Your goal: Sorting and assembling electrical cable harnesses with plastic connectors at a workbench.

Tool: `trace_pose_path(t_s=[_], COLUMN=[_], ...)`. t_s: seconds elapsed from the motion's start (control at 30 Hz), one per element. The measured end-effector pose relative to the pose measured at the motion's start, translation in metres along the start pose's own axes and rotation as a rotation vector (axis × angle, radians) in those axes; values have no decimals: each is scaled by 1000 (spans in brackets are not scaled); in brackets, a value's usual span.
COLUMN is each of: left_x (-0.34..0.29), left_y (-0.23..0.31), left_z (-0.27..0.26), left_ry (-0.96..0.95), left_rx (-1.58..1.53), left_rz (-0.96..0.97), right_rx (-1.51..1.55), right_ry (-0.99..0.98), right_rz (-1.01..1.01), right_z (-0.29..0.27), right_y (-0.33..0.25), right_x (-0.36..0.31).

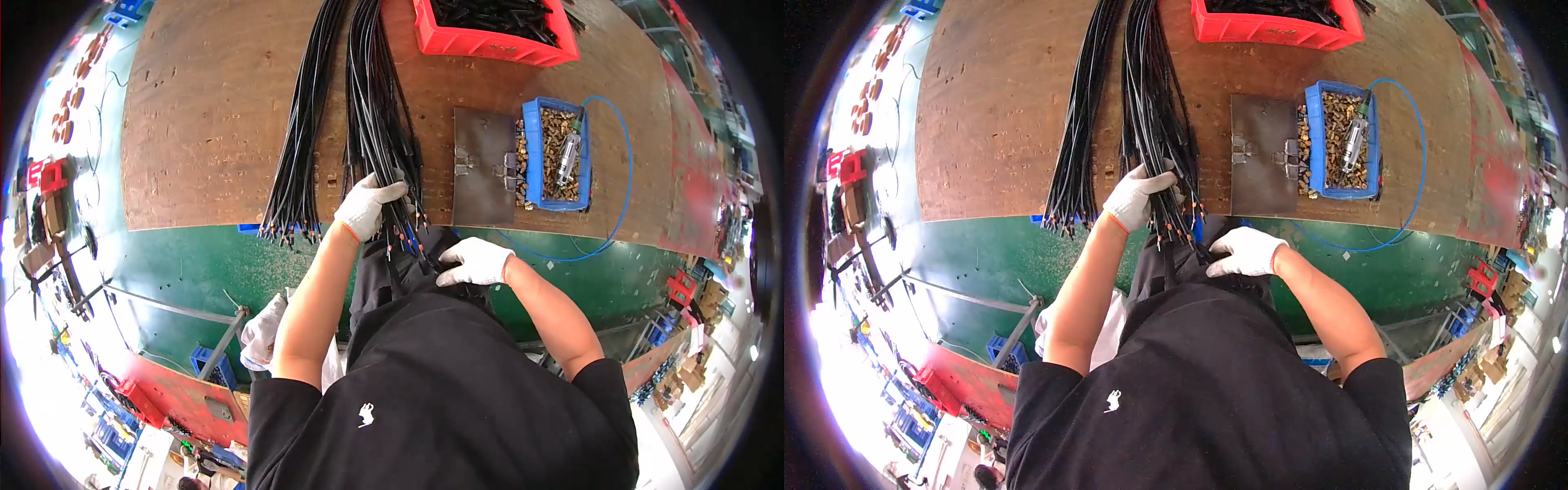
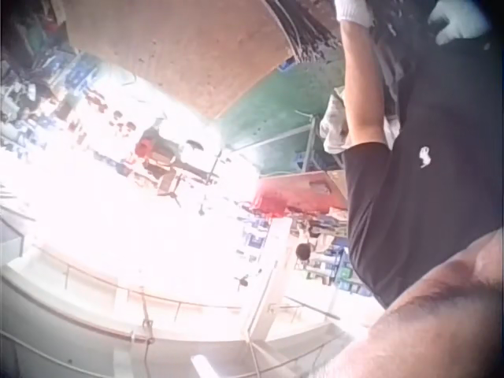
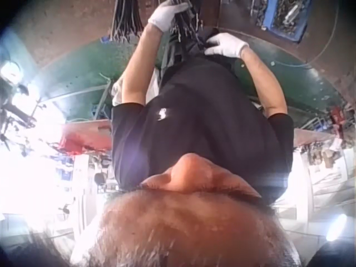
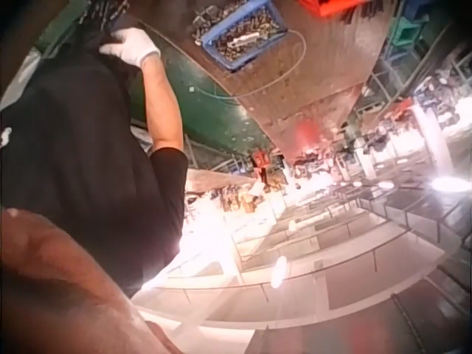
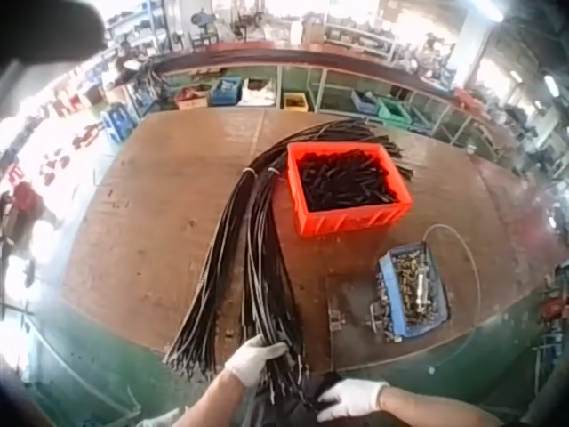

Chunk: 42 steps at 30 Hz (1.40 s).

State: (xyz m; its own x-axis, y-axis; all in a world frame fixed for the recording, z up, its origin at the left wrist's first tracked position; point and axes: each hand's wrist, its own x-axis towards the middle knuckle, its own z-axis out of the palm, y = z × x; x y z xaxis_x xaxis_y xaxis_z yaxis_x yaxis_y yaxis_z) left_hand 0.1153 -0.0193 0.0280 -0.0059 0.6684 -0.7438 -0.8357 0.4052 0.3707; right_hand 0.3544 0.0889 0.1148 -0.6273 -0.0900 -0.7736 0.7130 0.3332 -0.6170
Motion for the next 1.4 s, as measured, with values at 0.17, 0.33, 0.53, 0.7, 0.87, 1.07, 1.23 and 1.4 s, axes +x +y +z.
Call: trace_pose_path(t_s=[0.17,0.33,0.53,0.7,0.87,1.07,1.23,1.4], left_x=[3,6,1,-13,-23,-38,-30,-12], left_y=[-7,-9,-1,5,16,26,13,-5], left_z=[-2,3,0,-18,-28,-27,-18,-30], left_ry=[5,47,70,167,307,326,187,143], left_rx=[-16,63,379,419,452,345,69,-140], left_rz=[40,54,111,79,107,104,122,119], right_rx=[17,473,681,841,578,842,996,1413], right_ry=[-27,-98,109,112,314,429,398,306], right_rz=[-3,83,65,-8,42,63,-99,-31], right_z=[-1,8,-8,-38,-90,-107,-75,-46], right_y=[-2,16,-6,-5,-11,-38,-38,-33], right_x=[2,16,48,103,157,167,158,145])
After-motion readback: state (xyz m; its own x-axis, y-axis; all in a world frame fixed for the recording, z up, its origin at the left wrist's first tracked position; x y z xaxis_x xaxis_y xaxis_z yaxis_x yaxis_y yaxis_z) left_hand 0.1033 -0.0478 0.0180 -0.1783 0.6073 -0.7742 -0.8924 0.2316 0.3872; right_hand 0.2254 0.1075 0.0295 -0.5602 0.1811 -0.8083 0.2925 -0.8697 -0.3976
